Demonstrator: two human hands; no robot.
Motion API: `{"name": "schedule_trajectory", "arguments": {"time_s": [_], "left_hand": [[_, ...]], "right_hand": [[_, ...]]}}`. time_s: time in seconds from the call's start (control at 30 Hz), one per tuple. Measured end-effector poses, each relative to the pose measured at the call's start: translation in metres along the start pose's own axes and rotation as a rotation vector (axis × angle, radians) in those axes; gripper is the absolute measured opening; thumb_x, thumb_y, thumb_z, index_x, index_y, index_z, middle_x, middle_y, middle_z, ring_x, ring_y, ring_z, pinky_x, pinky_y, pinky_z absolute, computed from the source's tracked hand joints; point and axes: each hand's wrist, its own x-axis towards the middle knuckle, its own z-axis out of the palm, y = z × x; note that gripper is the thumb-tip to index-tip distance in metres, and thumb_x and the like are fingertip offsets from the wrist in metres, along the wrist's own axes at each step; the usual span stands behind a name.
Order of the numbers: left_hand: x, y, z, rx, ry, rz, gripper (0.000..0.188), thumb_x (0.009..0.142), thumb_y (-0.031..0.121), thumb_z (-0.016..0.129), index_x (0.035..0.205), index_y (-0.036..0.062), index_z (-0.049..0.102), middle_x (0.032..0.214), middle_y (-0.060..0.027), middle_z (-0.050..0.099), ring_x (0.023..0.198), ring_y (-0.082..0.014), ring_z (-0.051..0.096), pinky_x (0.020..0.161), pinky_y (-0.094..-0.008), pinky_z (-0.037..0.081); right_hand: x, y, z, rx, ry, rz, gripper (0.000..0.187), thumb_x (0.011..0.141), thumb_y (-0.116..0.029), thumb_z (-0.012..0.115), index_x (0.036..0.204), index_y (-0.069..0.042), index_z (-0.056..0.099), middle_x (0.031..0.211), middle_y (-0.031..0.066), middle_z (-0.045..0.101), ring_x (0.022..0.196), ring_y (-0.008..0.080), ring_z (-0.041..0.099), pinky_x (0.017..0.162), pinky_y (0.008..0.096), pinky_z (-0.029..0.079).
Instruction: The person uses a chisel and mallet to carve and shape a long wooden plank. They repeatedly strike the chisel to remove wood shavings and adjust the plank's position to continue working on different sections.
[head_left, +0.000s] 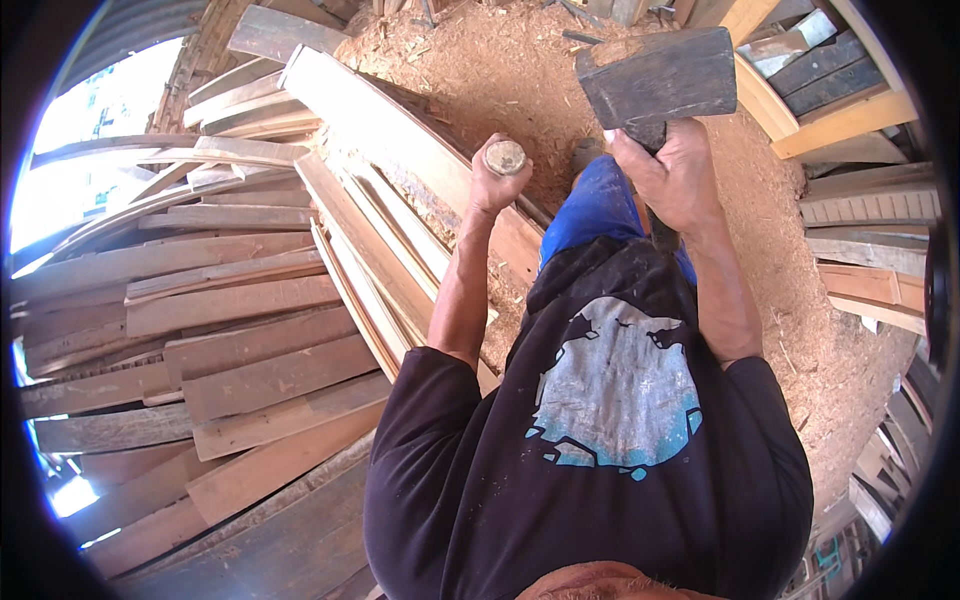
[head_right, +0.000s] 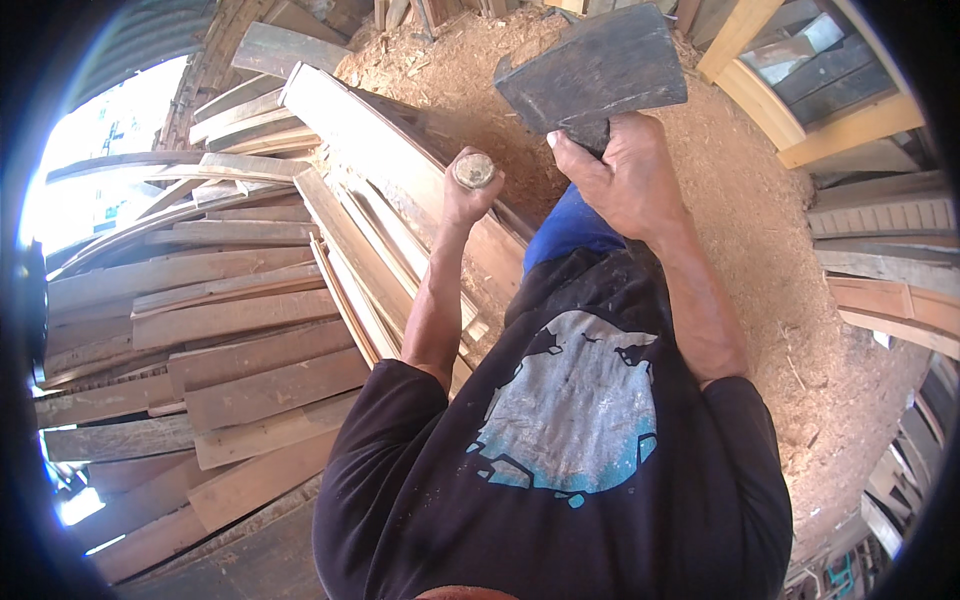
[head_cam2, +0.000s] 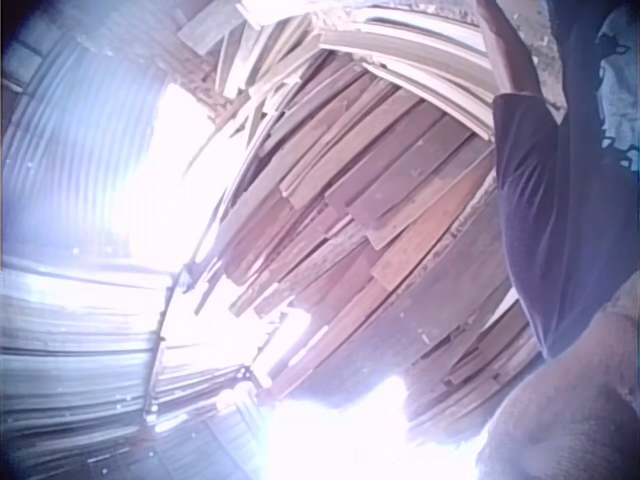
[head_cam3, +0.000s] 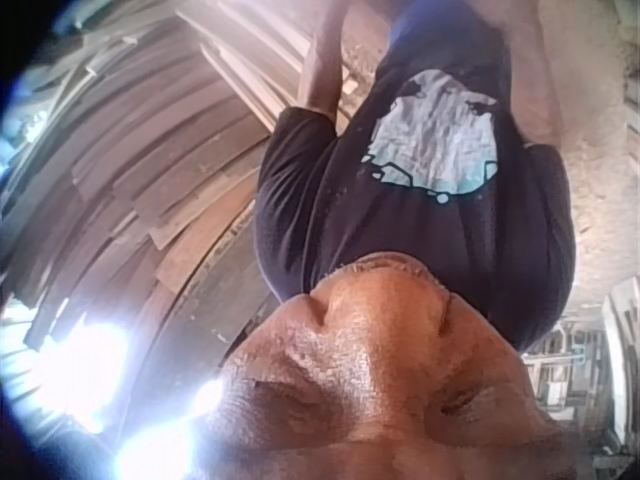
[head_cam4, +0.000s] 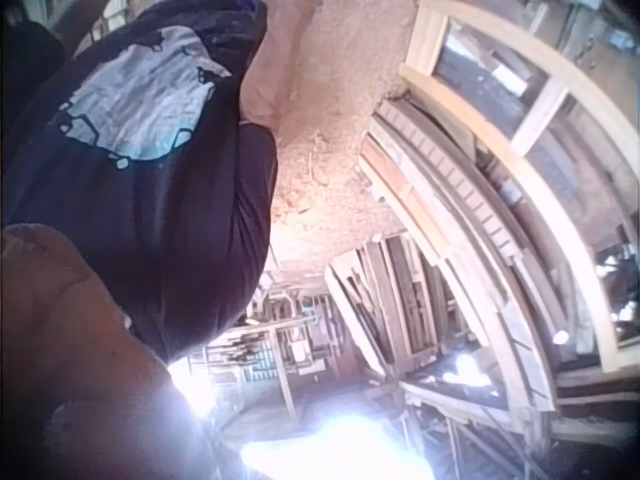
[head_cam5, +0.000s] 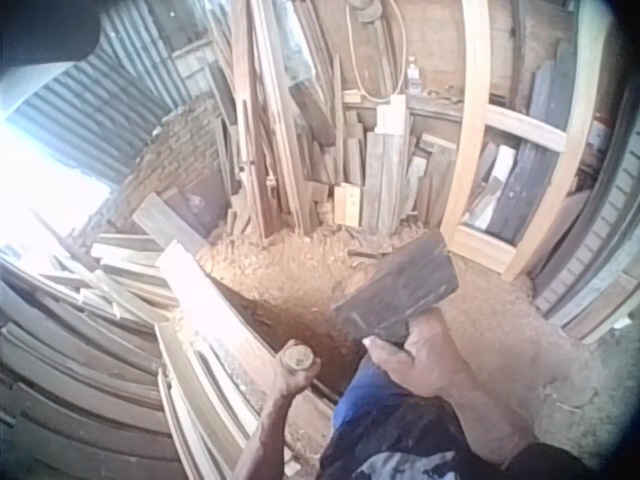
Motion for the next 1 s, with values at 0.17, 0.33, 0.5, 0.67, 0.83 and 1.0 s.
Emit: {"name": "schedule_trajectory", "arguments": {"time_s": [0.17, 0.33, 0.5, 0.67, 0.83, 1.0], "left_hand": [[-0.002, -0.009, 0.0, -0.007, -0.005, 0.002, 0.022, 0.076, 0.007, 0.076, 0.092, 0.0062, 0.061, 0.08, 0.0014, 0.061, 0.075, -0.0083, 0.059, 0.07, -0.0274, 0.051], [-0.003, -0.007, 0.006, -0.052, -0.011, 0.022, 0.031, 0.077, 0.007, 0.075, 0.106, 0.0028, 0.066, 0.095, -0.0032, 0.072, 0.087, -0.0114, 0.066, 0.08, -0.0288, 0.054], [-0.026, -0.009, 0.009, 0.07, -0.095, 0.241, 0.033, 0.079, 0.011, 0.078, 0.11, 0.0036, 0.071, 0.107, -0.0061, 0.076, 0.097, -0.0139, 0.069, 0.087, -0.0328, 0.055], [-0.017, -0.015, 0.023, -0.1, 0.021, 0.033, 0.025, 0.08, 0.006, 0.075, 0.104, 0.004, 0.067, 0.098, -0.0034, 0.071, 0.091, -0.014, 0.067, 0.081, -0.0313, 0.054], [-0.017, -0.017, 0.015, 0.038, 0.069, 0.052, 0.022, 0.078, 0.005, 0.077, 0.089, 0.0062, 0.058, 0.078, 0.0003, 0.063, 0.074, -0.0081, 0.061, 0.069, -0.0279, 0.052], [0.004, 0.011, 0.013, -0.014, 0.172, -0.022, 0.021, 0.079, 0.007, 0.077, 0.089, 0.0059, 0.058, 0.077, 0.0005, 0.063, 0.071, -0.0081, 0.059, 0.067, -0.0268, 0.05]], "right_hand": [[0.006, -0.002, 0.014, 0.031, -0.011, 0.009, 0.02, 0.092, -0.014, 0.068, 0.106, 0.001, 0.069, 0.088, 0.0133, 0.073, 0.073, 0.0219, 0.068, 0.07, 0.0362, 0.055], [0.008, 0.058, 0.06, -0.596, -0.451, 0.065, 0.031, 0.088, -0.028, 0.068, 0.103, -0.001, 0.069, 0.093, 0.0215, 0.072, 0.084, 0.0381, 0.07, 0.075, 0.0475, 0.056], [-0.012, 0.068, 0.069, -0.672, -0.618, 0.128, 0.035, 0.085, -0.031, 0.068, 0.1, 0.0, 0.068, 0.09, 0.0246, 0.071, 0.087, 0.043, 0.069, 0.077, 0.0524, 0.055], [-0.006, 0.061, 0.062, -0.478, -0.362, 0.139, 0.036, 0.086, -0.031, 0.068, 0.102, 0.001, 0.067, 0.089, 0.0262, 0.07, 0.086, 0.0452, 0.068, 0.078, 0.052, 0.053], [0.0, 0.039, 0.036, -0.273, -0.218, 0.144, 0.031, 0.086, -0.027, 0.069, 0.1, 0.001, 0.068, 0.093, 0.0255, 0.07, 0.088, 0.0436, 0.068, 0.078, 0.0487, 0.053], [0.002, 0.022, 0.018, -0.137, -0.108, 0.066, 0.022, 0.089, -0.013, 0.069, 0.106, 0.001, 0.068, 0.089, 0.0137, 0.072, 0.08, 0.0224, 0.068, 0.076, 0.0361, 0.054]]}}
